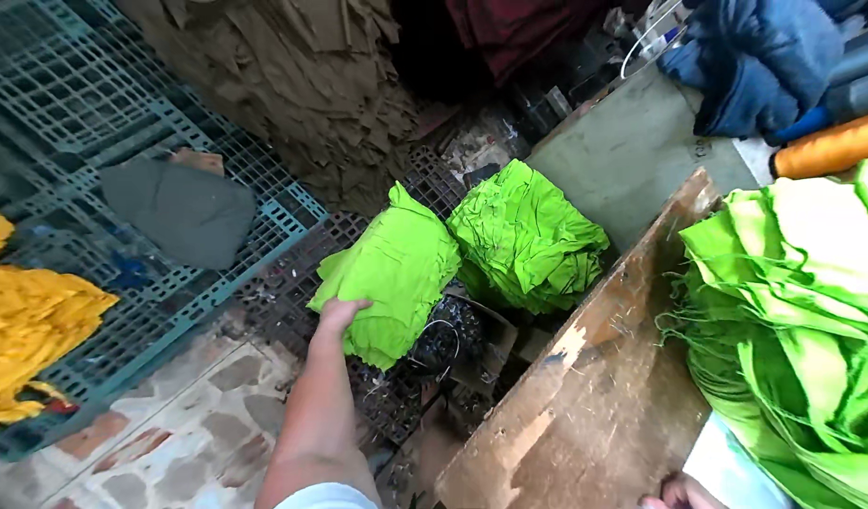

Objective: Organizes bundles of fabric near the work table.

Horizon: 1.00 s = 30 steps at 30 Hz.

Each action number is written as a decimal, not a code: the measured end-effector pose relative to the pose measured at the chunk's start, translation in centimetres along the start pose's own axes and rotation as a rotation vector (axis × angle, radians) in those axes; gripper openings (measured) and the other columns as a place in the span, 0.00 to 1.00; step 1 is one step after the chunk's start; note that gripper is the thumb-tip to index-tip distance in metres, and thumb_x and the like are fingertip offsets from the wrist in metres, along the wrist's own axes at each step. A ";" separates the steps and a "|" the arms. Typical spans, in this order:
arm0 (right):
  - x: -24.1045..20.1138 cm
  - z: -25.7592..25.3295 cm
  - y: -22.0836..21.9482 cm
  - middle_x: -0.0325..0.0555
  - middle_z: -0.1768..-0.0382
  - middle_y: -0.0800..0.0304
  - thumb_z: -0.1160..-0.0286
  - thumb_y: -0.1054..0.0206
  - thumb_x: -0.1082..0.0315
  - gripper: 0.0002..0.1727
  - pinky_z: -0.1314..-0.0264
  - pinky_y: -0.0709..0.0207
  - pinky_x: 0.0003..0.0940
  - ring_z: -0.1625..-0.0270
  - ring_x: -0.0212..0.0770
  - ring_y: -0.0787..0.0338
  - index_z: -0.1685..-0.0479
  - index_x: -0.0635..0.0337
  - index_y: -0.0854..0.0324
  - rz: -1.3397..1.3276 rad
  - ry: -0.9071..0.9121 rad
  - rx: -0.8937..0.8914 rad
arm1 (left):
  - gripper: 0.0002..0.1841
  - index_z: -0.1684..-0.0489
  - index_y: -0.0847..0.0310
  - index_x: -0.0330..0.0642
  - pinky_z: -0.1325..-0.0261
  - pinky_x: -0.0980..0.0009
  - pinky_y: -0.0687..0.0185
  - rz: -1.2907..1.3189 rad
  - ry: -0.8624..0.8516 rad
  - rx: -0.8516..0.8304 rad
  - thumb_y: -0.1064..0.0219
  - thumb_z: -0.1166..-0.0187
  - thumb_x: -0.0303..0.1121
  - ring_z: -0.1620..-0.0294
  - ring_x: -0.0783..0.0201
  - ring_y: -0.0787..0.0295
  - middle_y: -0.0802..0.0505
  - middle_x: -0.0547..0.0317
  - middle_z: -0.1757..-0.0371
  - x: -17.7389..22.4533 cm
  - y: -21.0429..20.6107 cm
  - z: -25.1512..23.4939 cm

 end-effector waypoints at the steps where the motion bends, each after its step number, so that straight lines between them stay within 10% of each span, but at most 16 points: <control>1: -0.1 -0.1 0.0 0.52 0.80 0.21 0.30 0.21 0.50 0.30 0.70 0.26 0.28 0.76 0.34 0.23 0.80 0.70 0.23 0.012 0.009 0.003 | 0.41 0.22 0.28 0.31 0.22 0.38 0.30 0.039 -0.037 -0.019 0.16 0.38 0.39 0.22 0.38 0.24 0.18 0.31 0.26 0.9 -0.2 1.4; 9: 0.4 -0.1 -0.3 0.49 0.79 0.15 0.33 0.23 0.45 0.27 0.69 0.20 0.40 0.75 0.42 0.16 0.79 0.63 0.17 0.108 0.044 0.078 | 0.31 0.32 0.23 0.30 0.39 0.51 0.11 0.332 -0.521 -0.137 0.21 0.41 0.25 0.43 0.52 0.08 0.09 0.39 0.43 15.2 -0.2 18.3; 15: 0.0 -0.4 -0.2 0.50 0.74 0.11 0.35 0.23 0.40 0.29 0.62 0.14 0.56 0.67 0.51 0.08 0.76 0.62 0.14 0.127 -0.031 0.087 | 0.29 0.38 0.17 0.43 0.47 0.54 0.07 -0.092 -1.018 -0.027 0.18 0.45 0.33 0.53 0.63 0.05 0.05 0.55 0.52 25.3 4.9 41.0; 19: -0.5 -1.0 0.2 0.58 0.57 0.07 0.27 0.27 0.41 0.30 0.41 0.18 0.63 0.49 0.59 0.08 0.59 0.65 0.11 0.047 -0.225 -0.215 | 0.33 0.49 0.15 0.42 0.59 0.52 0.10 -0.431 -1.476 0.155 0.22 0.46 0.59 0.60 0.63 0.07 0.06 0.56 0.60 23.7 6.1 56.3; 22: -0.2 0.3 0.9 0.57 0.51 0.09 0.25 0.28 0.42 0.28 0.39 0.21 0.64 0.45 0.58 0.10 0.47 0.61 0.14 -0.084 -0.275 -0.351 | 0.30 0.58 0.19 0.29 0.65 0.44 0.15 -0.651 -1.643 0.152 0.21 0.38 0.53 0.66 0.46 0.08 0.08 0.39 0.68 21.3 2.1 64.6; 27: 2.4 10.2 2.2 0.57 0.49 0.07 0.20 0.31 0.51 0.21 0.38 0.20 0.66 0.44 0.58 0.09 0.43 0.60 0.13 -0.257 -0.334 -0.301 | 0.30 0.58 0.16 0.31 0.72 0.39 0.17 -0.943 -1.659 -0.013 0.21 0.42 0.53 0.73 0.40 0.09 0.10 0.42 0.73 16.0 -12.3 69.1; 30: 5.6 17.3 3.6 0.60 0.49 0.08 0.17 0.32 0.52 0.22 0.36 0.20 0.62 0.45 0.58 0.09 0.41 0.63 0.14 -0.334 -0.400 -0.308 | 0.41 0.37 0.16 0.37 0.41 0.35 0.16 -1.167 -1.469 -0.312 0.20 0.41 0.63 0.46 0.40 0.08 0.06 0.42 0.49 11.4 -21.7 65.6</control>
Point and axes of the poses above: each hand's wrist, its own z-axis away from the middle knuckle, its own y-axis out of the back of the hand, x = y × z, the point moved 6 cm from there along -z, towards the middle knuckle
